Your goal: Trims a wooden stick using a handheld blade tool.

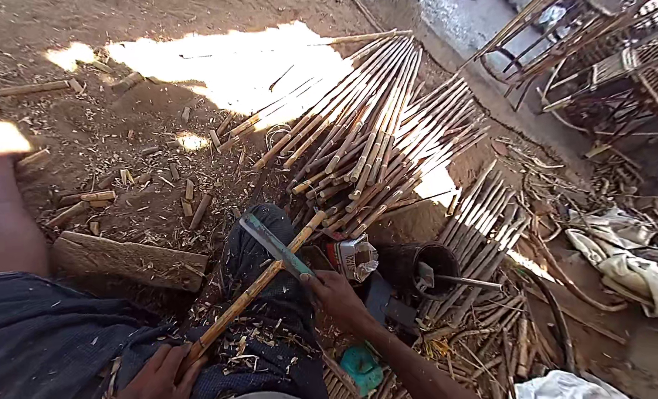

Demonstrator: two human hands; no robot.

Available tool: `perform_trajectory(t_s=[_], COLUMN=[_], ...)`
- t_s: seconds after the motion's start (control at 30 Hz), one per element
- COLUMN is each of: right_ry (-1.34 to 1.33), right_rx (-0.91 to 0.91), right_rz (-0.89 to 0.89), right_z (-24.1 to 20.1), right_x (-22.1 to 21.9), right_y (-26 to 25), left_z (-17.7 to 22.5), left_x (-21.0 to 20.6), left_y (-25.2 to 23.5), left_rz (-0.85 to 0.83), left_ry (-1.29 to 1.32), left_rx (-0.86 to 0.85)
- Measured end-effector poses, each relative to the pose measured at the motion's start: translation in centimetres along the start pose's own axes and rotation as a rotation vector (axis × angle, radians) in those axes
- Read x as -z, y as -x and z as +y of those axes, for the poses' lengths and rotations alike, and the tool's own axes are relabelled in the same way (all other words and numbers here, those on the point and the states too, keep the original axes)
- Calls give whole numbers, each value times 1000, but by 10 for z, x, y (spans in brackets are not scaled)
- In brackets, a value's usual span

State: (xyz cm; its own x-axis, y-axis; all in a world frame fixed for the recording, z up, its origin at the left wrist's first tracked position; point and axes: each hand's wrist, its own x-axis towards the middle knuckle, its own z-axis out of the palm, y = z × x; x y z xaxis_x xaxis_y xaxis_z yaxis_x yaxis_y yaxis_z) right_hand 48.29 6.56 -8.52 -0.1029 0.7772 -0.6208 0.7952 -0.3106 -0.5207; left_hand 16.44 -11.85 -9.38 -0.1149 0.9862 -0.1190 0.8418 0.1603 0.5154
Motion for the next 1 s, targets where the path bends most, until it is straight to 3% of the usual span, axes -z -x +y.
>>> perform_trajectory(t_s=[0.1,0.23,0.33,0.4,0.5,0.53,0.63,0.67,0.77,0.8,0.9,0.93,1.0], right_ry=[-164,74,-141,-149,156,126,-150,-139,173,165,-66,-43,146], right_rx=[-6,156,11,42,192,162,16,41,212,185,51,72,169], right_rz=[150,-139,134,220,-62,-45,242,237,-53,-37,226,218,15], right_z=[9,0,16,22,3,1,16,16,3,1,12,11,-1], right_x=[12,-20,-2,-5,-27,-25,-4,-8,-27,-23,-4,-7,-20], right_y=[-16,15,-11,-22,8,9,-23,-23,7,9,-20,-20,-3], left_z=[2,-1,-1,-4,-11,-12,-10,-12,-23,-23,-21,-23,-28], left_x=[-5,-2,2,7,10,11,11,12,11,10,7,6,7], left_y=[-3,-6,-8,-9,-12,-13,-17,-18,-24,-26,-28,-30,-34], left_rz=[28,19,-37,-77,-110,-129,-215,-249,-336,-358,-379,-357,-315], left_ry=[-1,3,67,124,136,151,231,248,240,239,251,245,207], left_rx=[-8,7,33,52,44,37,67,82,98,104,123,117,83])
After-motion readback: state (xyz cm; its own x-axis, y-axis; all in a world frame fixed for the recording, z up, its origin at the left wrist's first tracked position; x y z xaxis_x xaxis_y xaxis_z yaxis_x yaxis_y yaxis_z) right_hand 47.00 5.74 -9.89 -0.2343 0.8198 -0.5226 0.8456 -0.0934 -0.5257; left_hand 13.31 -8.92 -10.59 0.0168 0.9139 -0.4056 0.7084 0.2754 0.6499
